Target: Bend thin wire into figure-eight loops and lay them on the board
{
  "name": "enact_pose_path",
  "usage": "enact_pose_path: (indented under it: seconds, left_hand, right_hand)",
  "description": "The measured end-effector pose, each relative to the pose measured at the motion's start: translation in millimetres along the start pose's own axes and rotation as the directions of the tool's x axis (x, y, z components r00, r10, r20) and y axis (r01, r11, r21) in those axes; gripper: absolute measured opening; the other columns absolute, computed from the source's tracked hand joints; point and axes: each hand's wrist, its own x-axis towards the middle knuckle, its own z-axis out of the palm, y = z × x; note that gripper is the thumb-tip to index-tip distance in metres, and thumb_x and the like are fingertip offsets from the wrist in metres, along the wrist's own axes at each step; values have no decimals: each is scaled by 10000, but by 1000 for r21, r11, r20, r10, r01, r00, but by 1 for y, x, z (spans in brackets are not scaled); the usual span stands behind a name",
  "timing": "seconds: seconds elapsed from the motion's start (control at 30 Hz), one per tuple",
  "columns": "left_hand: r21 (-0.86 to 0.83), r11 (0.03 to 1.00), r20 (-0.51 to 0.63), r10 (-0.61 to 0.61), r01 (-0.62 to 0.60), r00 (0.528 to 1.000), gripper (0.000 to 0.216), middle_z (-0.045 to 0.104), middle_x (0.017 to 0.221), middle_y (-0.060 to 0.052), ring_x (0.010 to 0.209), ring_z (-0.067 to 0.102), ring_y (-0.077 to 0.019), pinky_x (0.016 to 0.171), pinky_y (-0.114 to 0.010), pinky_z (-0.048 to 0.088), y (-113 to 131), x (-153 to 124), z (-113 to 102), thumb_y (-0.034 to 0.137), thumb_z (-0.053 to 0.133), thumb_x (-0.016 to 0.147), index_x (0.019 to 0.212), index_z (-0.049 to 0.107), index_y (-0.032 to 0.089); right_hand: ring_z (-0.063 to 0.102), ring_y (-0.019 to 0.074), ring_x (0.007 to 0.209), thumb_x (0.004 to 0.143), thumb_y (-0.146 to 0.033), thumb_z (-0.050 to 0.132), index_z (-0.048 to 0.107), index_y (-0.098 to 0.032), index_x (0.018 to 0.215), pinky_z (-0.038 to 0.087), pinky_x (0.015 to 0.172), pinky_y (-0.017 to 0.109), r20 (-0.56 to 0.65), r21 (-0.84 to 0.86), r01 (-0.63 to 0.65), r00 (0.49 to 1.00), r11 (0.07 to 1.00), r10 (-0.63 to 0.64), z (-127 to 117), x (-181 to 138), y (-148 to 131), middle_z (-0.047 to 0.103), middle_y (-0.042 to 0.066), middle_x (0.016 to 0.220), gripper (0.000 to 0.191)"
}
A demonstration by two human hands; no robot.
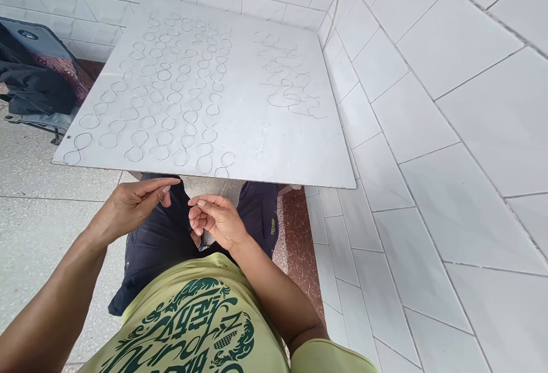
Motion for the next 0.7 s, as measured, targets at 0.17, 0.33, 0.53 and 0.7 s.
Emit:
enact_pose_path:
  seconds: [0.17,0.33,0.53,0.7]
  left_hand:
    - [19,1000,-8,-25,25,1000,349,746,840,-19,747,672,-158,718,-271,519,1,-9,-4,370,533,1010,1258,750,255]
    - [28,999,-53,-32,33,998,351,749,827,-28,757,682,-172,730,-283,521,6,-2,-7,399,552,1001,1226,760,227]
    - [11,1000,-18,-10,10,1000,349,736,766,-24,725,672,-178,694,-282,524,4,16,-18,432,594,972,1186,781,230]
    - [-84,996,18,-36,37,999,335,728,740,-21,718,675,-179,694,-285,537,8,26,-18,491,627,956,1099,801,243]
  right_hand:
    - [632,133,577,879,-391,794,738,-130,1012,512,484,245,-1,-38,15,1000,999,-15,2,0,-1,714,35,761,298]
    - [715,175,670,947,-511,695,705,-142,1097,557,548,263,48,-181,47,998,982,-39,6,-1,2,755,78,848,399]
    - [671,143,605,940,-513,708,692,-166,1007,534,515,243,-7,-280,140,989,950,-148,4,-9,2,715,32,766,354]
    - [679,152,576,923,-458,741,696,-163,1027,557,489,256,8,-237,102,995,966,-103,5,-13,3,724,27,745,316]
